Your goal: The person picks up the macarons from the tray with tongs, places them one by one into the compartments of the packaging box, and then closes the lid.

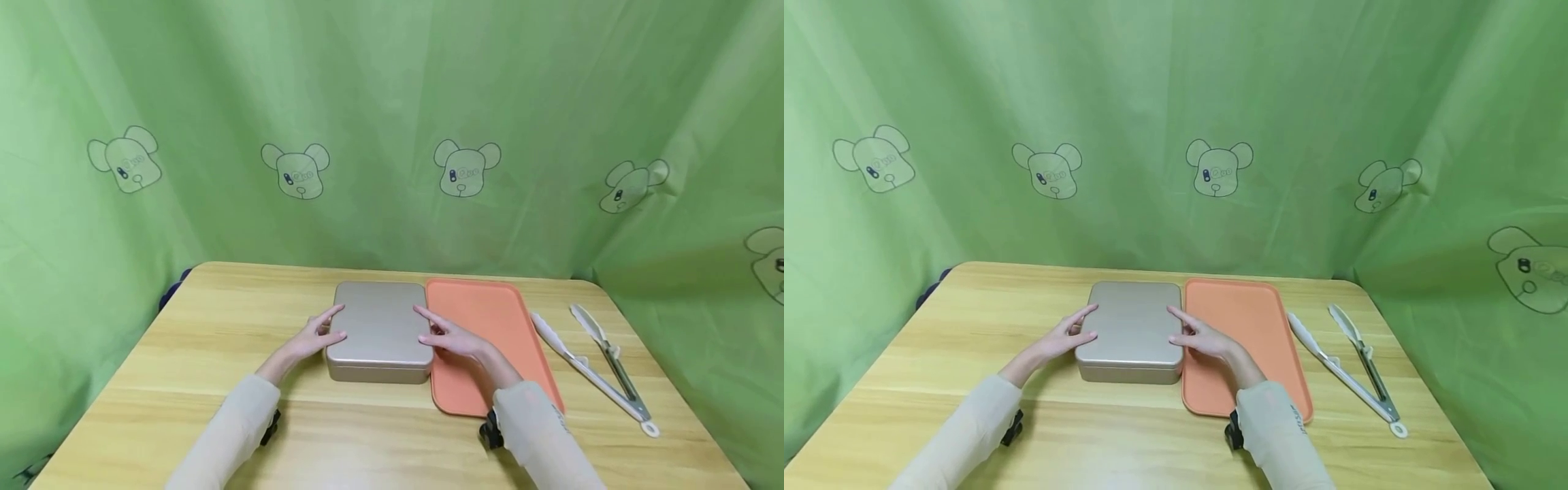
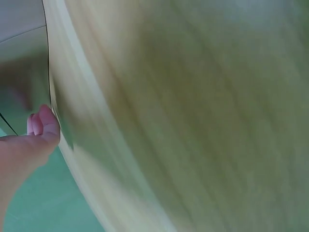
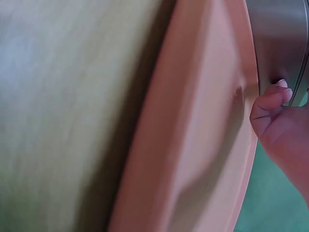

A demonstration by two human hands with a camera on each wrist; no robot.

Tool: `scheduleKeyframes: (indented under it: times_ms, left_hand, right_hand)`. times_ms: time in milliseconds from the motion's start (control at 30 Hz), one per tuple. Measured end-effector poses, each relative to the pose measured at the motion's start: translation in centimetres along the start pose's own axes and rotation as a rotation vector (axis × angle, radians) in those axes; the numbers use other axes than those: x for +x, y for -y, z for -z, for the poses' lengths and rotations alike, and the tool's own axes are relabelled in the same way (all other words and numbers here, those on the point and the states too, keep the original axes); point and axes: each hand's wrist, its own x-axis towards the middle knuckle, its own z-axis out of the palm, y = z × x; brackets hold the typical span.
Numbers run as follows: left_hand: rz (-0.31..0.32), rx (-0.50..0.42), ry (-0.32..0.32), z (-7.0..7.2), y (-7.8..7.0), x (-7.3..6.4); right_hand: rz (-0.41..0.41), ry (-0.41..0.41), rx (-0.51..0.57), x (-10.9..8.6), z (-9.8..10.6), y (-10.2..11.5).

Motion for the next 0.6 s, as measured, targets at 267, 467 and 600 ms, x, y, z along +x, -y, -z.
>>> scheduleKeyframes:
  times_ms: [267,467,600]
  left_hand:
    - [-0.071,0.04,0.102,0.33,0.08,-0.35]
    - [-0.101,0.025,0.112,0.54,0.33,-0.15]
    - [-0.09,0.043,0.089,0.65,-0.21,0.23]
  right_hand:
    - [0.012,0.096,0.032,-0.25,0.03,-0.4]
    - [-0.01,0.096,0.048,-0.02,0.08,-0.21]
    - [-0.044,0.08,0.061,0.31,0.49,-0.1]
